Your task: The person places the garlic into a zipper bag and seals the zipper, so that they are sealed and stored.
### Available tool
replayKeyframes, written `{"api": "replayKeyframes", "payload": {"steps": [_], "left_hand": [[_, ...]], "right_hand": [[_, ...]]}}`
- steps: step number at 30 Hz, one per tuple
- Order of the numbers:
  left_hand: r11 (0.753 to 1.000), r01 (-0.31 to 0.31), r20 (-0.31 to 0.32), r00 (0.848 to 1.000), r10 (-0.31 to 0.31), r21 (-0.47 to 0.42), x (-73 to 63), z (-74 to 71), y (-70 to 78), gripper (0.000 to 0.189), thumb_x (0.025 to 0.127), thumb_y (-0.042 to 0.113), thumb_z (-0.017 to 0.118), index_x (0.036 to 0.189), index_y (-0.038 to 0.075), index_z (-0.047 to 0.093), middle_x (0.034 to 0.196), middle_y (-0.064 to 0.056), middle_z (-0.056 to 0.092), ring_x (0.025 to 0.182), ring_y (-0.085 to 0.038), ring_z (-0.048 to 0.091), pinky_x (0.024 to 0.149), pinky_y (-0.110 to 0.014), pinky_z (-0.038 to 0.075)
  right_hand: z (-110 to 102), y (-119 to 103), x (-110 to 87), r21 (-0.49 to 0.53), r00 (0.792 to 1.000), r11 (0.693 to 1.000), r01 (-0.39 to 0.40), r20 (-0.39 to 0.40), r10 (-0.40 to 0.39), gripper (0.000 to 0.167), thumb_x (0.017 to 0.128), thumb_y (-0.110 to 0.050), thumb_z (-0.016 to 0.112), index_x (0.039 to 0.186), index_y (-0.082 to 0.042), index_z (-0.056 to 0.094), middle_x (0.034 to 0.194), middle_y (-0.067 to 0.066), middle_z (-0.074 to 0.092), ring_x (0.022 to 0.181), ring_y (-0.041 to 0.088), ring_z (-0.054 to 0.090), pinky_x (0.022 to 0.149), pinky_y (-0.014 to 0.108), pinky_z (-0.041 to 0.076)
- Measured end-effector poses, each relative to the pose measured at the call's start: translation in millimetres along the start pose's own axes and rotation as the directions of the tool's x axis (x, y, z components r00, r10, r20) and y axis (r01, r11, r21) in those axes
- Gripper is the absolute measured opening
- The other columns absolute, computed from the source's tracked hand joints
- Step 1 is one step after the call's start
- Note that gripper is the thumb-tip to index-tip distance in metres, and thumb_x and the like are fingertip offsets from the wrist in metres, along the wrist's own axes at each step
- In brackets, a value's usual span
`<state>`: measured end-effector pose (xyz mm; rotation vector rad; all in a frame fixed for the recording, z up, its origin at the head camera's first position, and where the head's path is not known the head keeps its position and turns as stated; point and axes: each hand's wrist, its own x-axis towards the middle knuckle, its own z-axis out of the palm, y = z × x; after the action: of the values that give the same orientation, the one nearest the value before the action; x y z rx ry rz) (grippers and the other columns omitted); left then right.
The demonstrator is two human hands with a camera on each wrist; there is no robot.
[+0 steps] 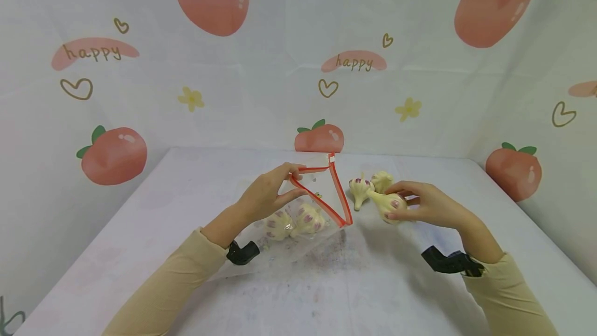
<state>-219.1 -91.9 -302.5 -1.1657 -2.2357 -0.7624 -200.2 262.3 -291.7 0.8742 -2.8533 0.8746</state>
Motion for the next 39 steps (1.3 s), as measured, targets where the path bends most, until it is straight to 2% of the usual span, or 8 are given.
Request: {"api": "replayKeyframes", "payload": {"steps": [9, 15, 27, 31, 39], "left_hand": [[1.000, -0.007, -0.009, 1.000, 0.007, -0.008, 1.0, 1.2, -0.3, 0.034, 0.079, 0.014, 0.073, 0.098, 0.006, 0.046, 0.111, -0.012, 0.065, 0.089, -0.025, 0.067, 0.070, -0.031, 0.053], [1.000, 0.006, -0.005, 1.000, -0.006, -0.004, -0.2, 0.7, 0.4, 0.033, 0.081, 0.017, 0.072, 0.098, 0.006, 0.046, 0.114, -0.011, 0.065, 0.089, -0.024, 0.067, 0.066, -0.028, 0.051], [1.000, -0.009, -0.012, 1.000, 0.009, -0.002, 2.5, 0.6, 1.1, 0.033, 0.081, 0.018, 0.072, 0.101, 0.006, 0.048, 0.095, -0.007, 0.065, 0.088, -0.024, 0.066, 0.073, -0.032, 0.053], [1.000, -0.009, -0.007, 1.000, 0.009, -0.004, 2.2, 1.3, 0.0, 0.034, 0.081, 0.018, 0.072, 0.102, 0.005, 0.049, 0.094, -0.010, 0.065, 0.088, -0.024, 0.066, 0.074, -0.033, 0.053], [1.000, -0.020, -0.014, 1.000, 0.020, 0.001, 2.3, -0.1, 0.6, 0.034, 0.081, 0.016, 0.072, 0.102, 0.006, 0.048, 0.095, -0.008, 0.064, 0.088, -0.024, 0.066, 0.073, -0.032, 0.053]], "right_hand": [[5, -5, 4.3, -0.004, 1.000, 1.000, -0.005, -0.012, 0.005, 0.041, 0.075, -0.026, 0.078, 0.110, -0.010, 0.063, 0.106, 0.003, 0.064, 0.091, -0.001, 0.053, 0.079, 0.024, 0.052], [8, -7, 7.3, 0.005, 1.000, 1.000, 0.000, -0.010, 0.000, 0.043, 0.075, -0.028, 0.078, 0.111, -0.010, 0.063, 0.106, 0.003, 0.064, 0.092, 0.001, 0.054, 0.079, 0.023, 0.052], [12, -13, 12.4, 0.048, 0.994, 0.994, 0.101, -0.049, -0.099, 0.042, 0.072, -0.018, 0.080, 0.109, -0.006, 0.063, 0.104, 0.006, 0.063, 0.089, -0.003, 0.053, 0.076, 0.023, 0.053], [13, -15, 14.5, 0.071, 0.991, 0.990, 0.124, -0.052, -0.120, 0.041, 0.072, -0.016, 0.080, 0.108, -0.005, 0.064, 0.104, 0.008, 0.063, 0.089, -0.002, 0.053, 0.076, 0.023, 0.053], [16, -20, 17.8, 0.063, 0.993, 0.991, 0.116, -0.039, -0.114, 0.041, 0.074, -0.018, 0.079, 0.110, -0.006, 0.063, 0.106, 0.008, 0.063, 0.090, 0.003, 0.054, 0.079, 0.026, 0.053]]}}
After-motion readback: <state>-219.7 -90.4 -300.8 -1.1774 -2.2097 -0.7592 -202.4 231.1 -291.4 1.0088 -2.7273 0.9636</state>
